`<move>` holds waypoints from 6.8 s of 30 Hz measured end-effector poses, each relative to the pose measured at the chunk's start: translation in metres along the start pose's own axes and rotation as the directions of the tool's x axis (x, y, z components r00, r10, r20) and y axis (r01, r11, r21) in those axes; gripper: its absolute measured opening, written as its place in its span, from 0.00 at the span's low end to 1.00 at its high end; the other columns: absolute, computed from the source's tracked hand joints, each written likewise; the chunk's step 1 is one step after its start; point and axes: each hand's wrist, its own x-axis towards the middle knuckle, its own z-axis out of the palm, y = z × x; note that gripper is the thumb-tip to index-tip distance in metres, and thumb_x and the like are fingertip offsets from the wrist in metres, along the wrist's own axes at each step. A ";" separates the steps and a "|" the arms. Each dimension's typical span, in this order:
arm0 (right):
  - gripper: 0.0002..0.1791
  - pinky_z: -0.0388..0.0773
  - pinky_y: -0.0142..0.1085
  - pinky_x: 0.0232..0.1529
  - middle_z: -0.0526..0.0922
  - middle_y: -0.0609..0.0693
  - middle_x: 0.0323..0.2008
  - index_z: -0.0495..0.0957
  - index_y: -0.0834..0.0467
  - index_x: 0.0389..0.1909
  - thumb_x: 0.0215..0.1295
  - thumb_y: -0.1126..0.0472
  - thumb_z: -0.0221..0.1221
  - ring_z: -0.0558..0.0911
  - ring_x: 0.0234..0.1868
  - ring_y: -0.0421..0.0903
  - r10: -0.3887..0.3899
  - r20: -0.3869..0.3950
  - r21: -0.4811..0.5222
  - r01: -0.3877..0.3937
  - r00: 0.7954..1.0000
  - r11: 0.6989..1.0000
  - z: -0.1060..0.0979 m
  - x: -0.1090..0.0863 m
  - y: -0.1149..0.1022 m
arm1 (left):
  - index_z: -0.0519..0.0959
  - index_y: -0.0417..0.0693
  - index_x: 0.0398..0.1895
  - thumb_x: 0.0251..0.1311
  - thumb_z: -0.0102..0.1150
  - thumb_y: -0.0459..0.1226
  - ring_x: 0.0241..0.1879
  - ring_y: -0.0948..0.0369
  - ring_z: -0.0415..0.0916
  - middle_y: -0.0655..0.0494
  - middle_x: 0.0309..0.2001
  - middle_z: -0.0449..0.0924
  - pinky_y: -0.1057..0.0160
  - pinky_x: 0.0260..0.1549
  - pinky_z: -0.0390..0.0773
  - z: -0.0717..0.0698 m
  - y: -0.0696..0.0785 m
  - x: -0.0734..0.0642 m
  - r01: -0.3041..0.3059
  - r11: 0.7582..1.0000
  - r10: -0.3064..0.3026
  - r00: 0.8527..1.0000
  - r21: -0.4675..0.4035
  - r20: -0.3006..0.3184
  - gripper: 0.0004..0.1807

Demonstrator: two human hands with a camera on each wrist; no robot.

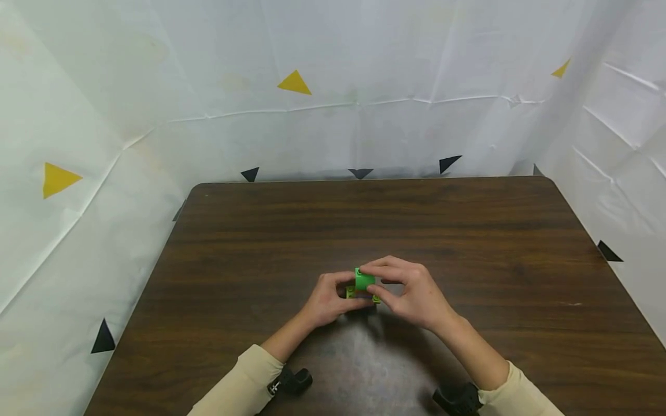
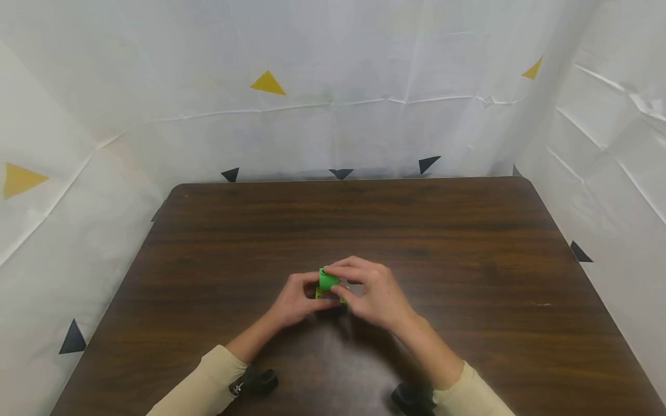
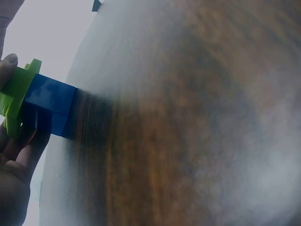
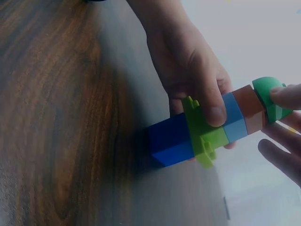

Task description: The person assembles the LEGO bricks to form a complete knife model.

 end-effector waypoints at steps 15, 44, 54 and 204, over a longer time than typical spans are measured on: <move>0.22 0.83 0.36 0.36 0.83 0.45 0.47 0.83 0.57 0.53 0.56 0.72 0.69 0.84 0.40 0.41 0.018 -0.027 -0.044 -0.019 0.999 0.999 0.002 0.000 -0.003 | 0.83 0.40 0.49 0.51 0.73 0.28 0.41 0.62 0.83 0.48 0.44 0.85 0.59 0.38 0.82 0.000 -0.001 0.000 -0.014 1.000 0.014 1.000 -0.008 0.006 0.19; 0.22 0.83 0.43 0.40 0.83 0.45 0.47 0.82 0.56 0.53 0.57 0.73 0.68 0.83 0.46 0.44 0.041 -0.044 0.004 -0.040 0.998 0.999 0.005 -0.003 -0.004 | 0.82 0.41 0.50 0.50 0.74 0.28 0.42 0.60 0.83 0.51 0.44 0.84 0.58 0.40 0.82 -0.001 0.007 0.000 -0.003 1.000 0.003 1.000 0.029 -0.001 0.21; 0.22 0.83 0.41 0.40 0.83 0.44 0.47 0.82 0.55 0.53 0.57 0.71 0.69 0.83 0.45 0.43 0.050 -0.027 -0.023 -0.050 0.998 0.998 0.003 -0.003 -0.005 | 0.82 0.37 0.47 0.52 0.71 0.27 0.47 0.46 0.81 0.47 0.45 0.84 0.44 0.48 0.78 -0.003 0.012 0.001 -0.090 0.995 0.089 0.995 -0.034 -0.046 0.18; 0.23 0.83 0.38 0.37 0.83 0.49 0.47 0.79 0.59 0.59 0.62 0.68 0.65 0.84 0.44 0.44 0.102 -0.009 0.038 -0.101 0.995 0.994 0.000 0.014 0.024 | 0.78 0.34 0.56 0.56 0.68 0.27 0.44 0.47 0.82 0.40 0.52 0.80 0.58 0.41 0.82 -0.015 0.007 -0.012 0.078 0.994 -0.072 0.994 0.079 -0.086 0.22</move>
